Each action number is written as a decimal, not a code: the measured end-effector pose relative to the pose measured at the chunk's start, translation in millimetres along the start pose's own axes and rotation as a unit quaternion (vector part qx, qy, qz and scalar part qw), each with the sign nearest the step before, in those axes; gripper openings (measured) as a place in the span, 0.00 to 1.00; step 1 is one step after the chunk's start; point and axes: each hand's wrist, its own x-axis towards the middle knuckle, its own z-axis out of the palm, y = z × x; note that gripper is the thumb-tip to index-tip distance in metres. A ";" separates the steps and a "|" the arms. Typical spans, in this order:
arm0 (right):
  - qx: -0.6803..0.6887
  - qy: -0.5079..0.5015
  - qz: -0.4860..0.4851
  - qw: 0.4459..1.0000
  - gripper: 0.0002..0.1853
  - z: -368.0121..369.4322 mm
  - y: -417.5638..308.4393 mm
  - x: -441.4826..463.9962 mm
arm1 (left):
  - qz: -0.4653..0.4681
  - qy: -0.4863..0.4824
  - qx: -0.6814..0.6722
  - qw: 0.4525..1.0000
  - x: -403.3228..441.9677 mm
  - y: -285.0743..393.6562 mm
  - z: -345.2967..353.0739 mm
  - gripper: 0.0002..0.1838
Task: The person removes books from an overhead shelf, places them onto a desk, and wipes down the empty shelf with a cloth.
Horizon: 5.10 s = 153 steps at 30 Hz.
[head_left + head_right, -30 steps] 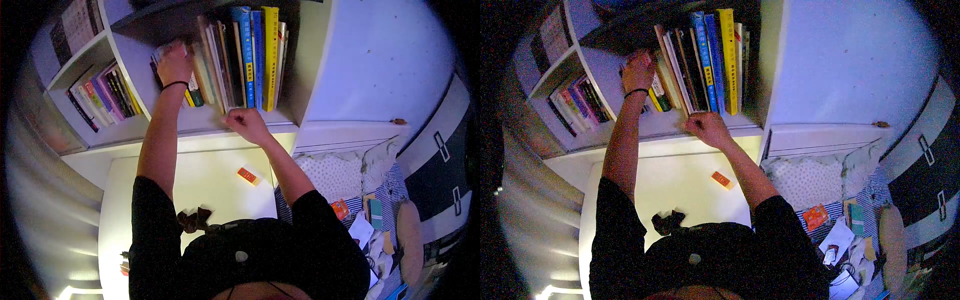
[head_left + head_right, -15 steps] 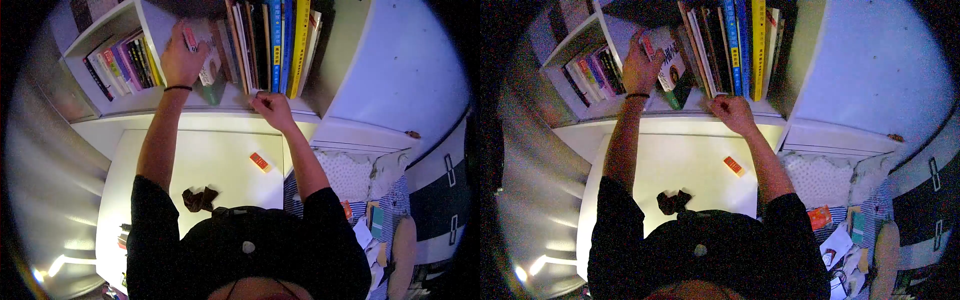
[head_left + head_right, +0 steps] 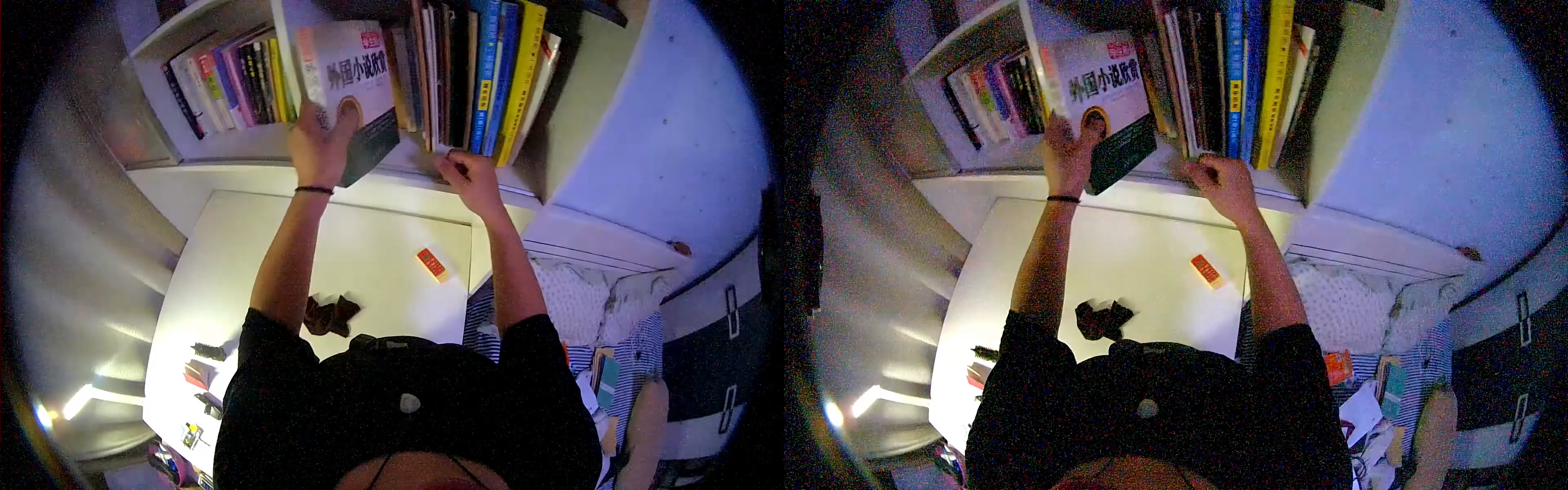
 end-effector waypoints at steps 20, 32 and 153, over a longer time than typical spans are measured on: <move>0.307 -0.030 -0.030 0.951 0.37 232.1 -125.2 89.6 | 0.015 0.265 -0.057 0.963 -18.5 -96.9 -223.7 0.30; 0.063 0.041 -0.071 0.995 0.29 282.8 -128.6 191.7 | 0.110 0.146 0.011 0.983 86.5 -76.7 -124.5 0.26; -0.117 -0.027 -0.057 0.991 0.32 102.9 -24.2 69.3 | -0.005 -0.048 0.270 0.962 46.4 -38.2 58.0 0.19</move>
